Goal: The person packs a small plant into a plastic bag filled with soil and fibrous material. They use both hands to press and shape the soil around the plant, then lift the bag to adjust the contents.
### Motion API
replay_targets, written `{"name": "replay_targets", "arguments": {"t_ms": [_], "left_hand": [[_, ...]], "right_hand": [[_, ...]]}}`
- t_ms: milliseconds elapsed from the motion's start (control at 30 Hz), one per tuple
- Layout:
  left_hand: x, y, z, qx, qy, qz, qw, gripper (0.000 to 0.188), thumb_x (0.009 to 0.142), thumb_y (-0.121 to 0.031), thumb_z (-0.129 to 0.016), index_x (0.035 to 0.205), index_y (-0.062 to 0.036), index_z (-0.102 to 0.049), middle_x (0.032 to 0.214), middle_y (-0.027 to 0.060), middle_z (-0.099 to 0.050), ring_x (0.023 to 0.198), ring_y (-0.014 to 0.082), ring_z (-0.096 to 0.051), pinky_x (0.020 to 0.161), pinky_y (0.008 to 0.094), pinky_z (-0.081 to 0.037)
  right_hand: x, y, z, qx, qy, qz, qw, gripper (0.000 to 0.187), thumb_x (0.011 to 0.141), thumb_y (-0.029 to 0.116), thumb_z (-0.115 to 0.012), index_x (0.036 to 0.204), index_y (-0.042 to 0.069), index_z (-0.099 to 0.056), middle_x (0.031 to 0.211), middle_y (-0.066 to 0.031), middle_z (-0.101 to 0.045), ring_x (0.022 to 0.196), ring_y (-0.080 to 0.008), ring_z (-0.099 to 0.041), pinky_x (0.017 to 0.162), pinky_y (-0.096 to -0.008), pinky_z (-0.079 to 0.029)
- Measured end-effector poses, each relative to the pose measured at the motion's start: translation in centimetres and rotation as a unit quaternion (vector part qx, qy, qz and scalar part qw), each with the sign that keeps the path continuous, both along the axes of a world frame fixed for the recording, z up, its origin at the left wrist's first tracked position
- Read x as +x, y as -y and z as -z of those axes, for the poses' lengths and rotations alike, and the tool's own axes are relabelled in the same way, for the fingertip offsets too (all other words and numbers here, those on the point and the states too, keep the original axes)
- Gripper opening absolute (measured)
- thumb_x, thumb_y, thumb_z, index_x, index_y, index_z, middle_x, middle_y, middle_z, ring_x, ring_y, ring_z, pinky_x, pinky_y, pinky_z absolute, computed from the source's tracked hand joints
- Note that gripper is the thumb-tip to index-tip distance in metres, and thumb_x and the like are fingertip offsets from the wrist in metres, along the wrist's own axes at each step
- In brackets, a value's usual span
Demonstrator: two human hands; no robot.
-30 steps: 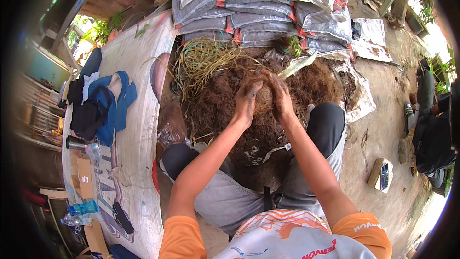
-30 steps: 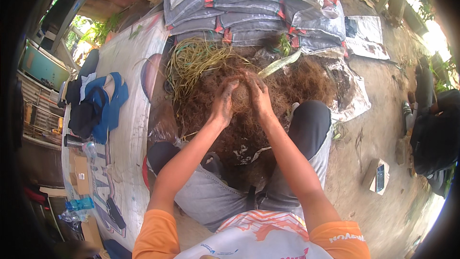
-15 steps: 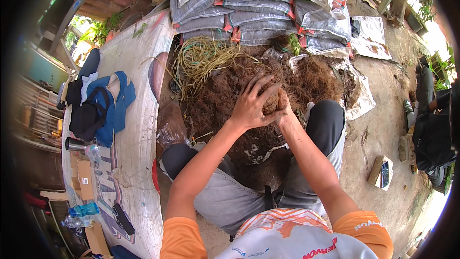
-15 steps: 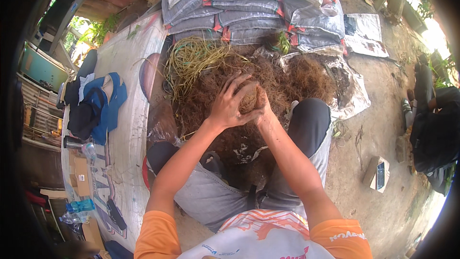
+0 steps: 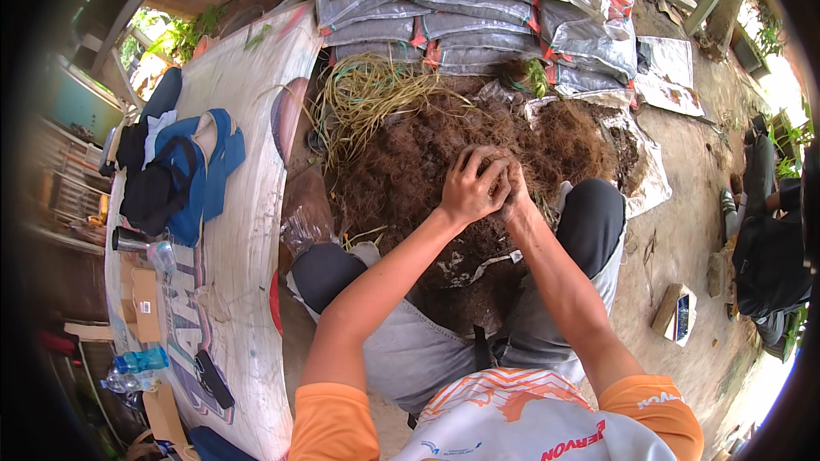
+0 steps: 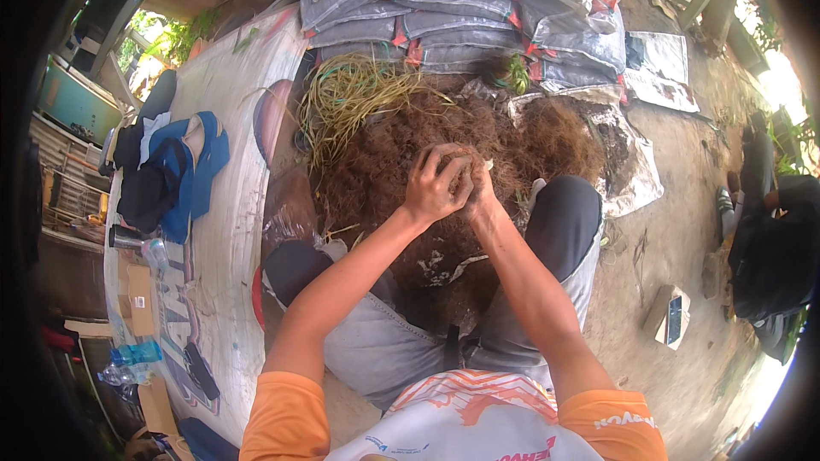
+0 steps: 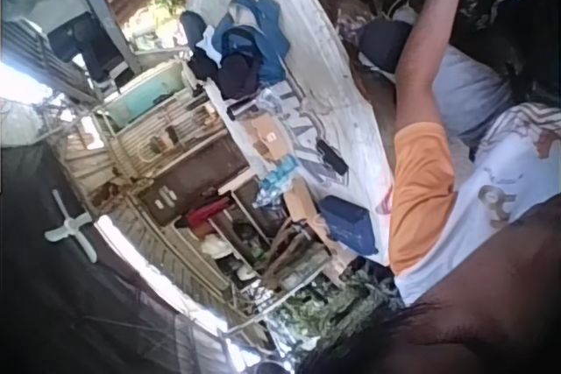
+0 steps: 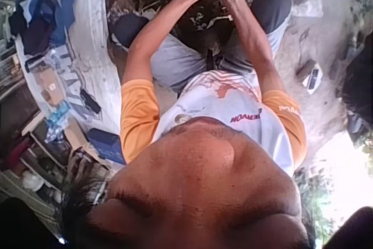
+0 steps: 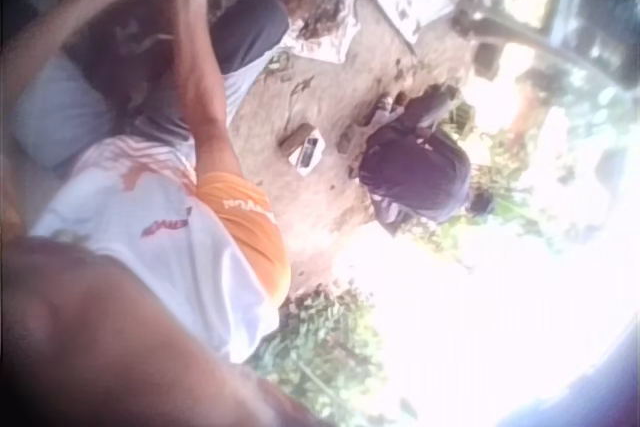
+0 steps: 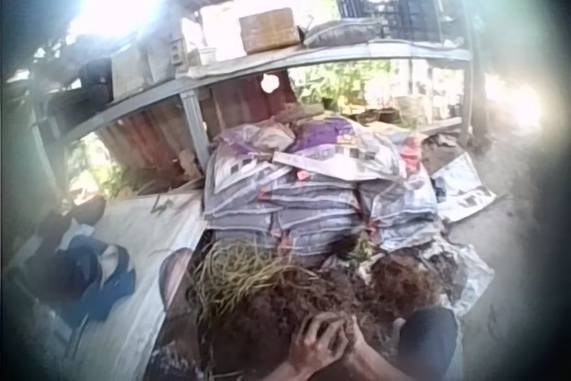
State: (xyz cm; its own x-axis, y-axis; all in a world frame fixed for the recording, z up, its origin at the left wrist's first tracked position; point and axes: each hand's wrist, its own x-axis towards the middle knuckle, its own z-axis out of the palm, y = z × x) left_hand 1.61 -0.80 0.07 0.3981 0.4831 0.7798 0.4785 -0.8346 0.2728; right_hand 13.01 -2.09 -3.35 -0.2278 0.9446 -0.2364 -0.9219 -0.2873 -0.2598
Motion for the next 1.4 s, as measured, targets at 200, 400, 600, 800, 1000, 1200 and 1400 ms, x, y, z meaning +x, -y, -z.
{"name": "replay_targets", "arguments": {"t_ms": [200, 400, 600, 800, 1000, 1200, 1400], "left_hand": [[-0.7, 0.3, 1.0, -0.007, 0.01, -0.006, 1.0, 0.016, 0.076, -0.018, -0.061, 0.086, -0.0063, -0.062, 0.098, 0.012, -0.058, 0.091, 0.0319, -0.058, 0.08, 0.0441, -0.05], [-0.8, 0.7, 1.0, -0.104, 0.019, 0.014, 0.994, 0.022, 0.08, -0.019, -0.061, 0.097, -0.0054, -0.06, 0.103, 0.0134, -0.055, 0.098, 0.0344, -0.055, 0.086, 0.0449, -0.047], [-1.8, -1.1, -2.1, -0.238, 0.012, 0.088, 0.967, 0.05, 0.09, -0.045, -0.055, 0.127, -0.013, -0.048, 0.136, 0.0155, -0.039, 0.129, 0.0353, -0.037, 0.106, 0.0471, -0.034], [-7.1, -9.0, -3.5, -0.399, 0.159, 0.0, 0.903, 0.059, 0.092, -0.052, -0.049, 0.128, -0.0048, -0.049, 0.118, 0.0179, -0.059, 0.112, 0.0281, -0.057, 0.098, 0.0384, -0.044], [-11.6, -14.7, 2.4, -0.491, -0.101, -0.208, 0.84, 0.042, 0.092, -0.037, -0.055, 0.121, -0.0063, -0.052, 0.107, 0.0135, -0.062, 0.095, 0.0242, -0.062, 0.082, 0.039, -0.05], [-9.7, -18.6, 9.9, -0.438, -0.334, -0.197, 0.811, 0.059, 0.089, -0.046, -0.057, 0.136, -0.0145, -0.041, 0.139, 0.0073, -0.043, 0.129, 0.0301, -0.039, 0.109, 0.0528, -0.03], [-5.3, -22.8, 12.1, -0.543, -0.328, -0.156, 0.757, 0.095, 0.077, -0.066, -0.059, 0.149, -0.0177, -0.018, 0.153, 0.0057, -0.023, 0.141, 0.0312, -0.019, 0.115, 0.0533, -0.02]], "right_hand": [[-0.5, 0.1, 1.5, 0.038, 0.087, 0.045, 0.994, 0.024, 0.095, 0.033, -0.049, 0.099, 0.012, -0.061, 0.099, -0.0045, -0.062, 0.089, -0.0191, -0.06, 0.078, -0.0362, -0.054], [-0.1, -0.1, 3.1, 0.057, 0.089, 0.07, 0.992, 0.02, 0.095, 0.028, -0.049, 0.097, 0.012, -0.061, 0.097, -0.0048, -0.062, 0.087, -0.0197, -0.059, 0.075, -0.0355, -0.055], [-0.5, -0.2, -4.5, -0.081, 0.001, 0.033, 0.996, 0.031, 0.093, 0.026, -0.046, 0.119, 0.01, -0.055, 0.117, -0.0108, -0.06, 0.103, -0.0249, -0.06, 0.089, -0.0387, -0.051], [2.0, -1.2, -4.4, -0.124, -0.013, 0.035, 0.992, 0.034, 0.09, 0.033, -0.044, 0.112, 0.011, -0.059, 0.112, -0.0099, -0.062, 0.104, -0.0289, -0.058, 0.097, -0.0553, -0.042], [3.5, -0.6, -6.3, -0.146, -0.063, 0.062, 0.985, 0.036, 0.091, 0.033, -0.042, 0.112, 0.009, -0.059, 0.112, -0.0123, -0.062, 0.103, -0.0327, -0.059, 0.096, -0.0576, -0.043], [4.5, 0.2, -7.6, -0.167, 0.015, 0.114, 0.979, 0.038, 0.094, 0.037, -0.042, 0.112, 0.009, -0.058, 0.11, -0.0116, -0.063, 0.102, -0.0319, -0.061, 0.094, -0.0569, -0.045], [6.1, 0.8, -8.4, -0.146, -0.029, 0.137, 0.979, 0.036, 0.093, 0.036, -0.044, 0.111, 0.009, -0.058, 0.109, -0.0133, -0.063, 0.1, -0.0328, -0.06, 0.095, -0.0567, -0.044]]}}
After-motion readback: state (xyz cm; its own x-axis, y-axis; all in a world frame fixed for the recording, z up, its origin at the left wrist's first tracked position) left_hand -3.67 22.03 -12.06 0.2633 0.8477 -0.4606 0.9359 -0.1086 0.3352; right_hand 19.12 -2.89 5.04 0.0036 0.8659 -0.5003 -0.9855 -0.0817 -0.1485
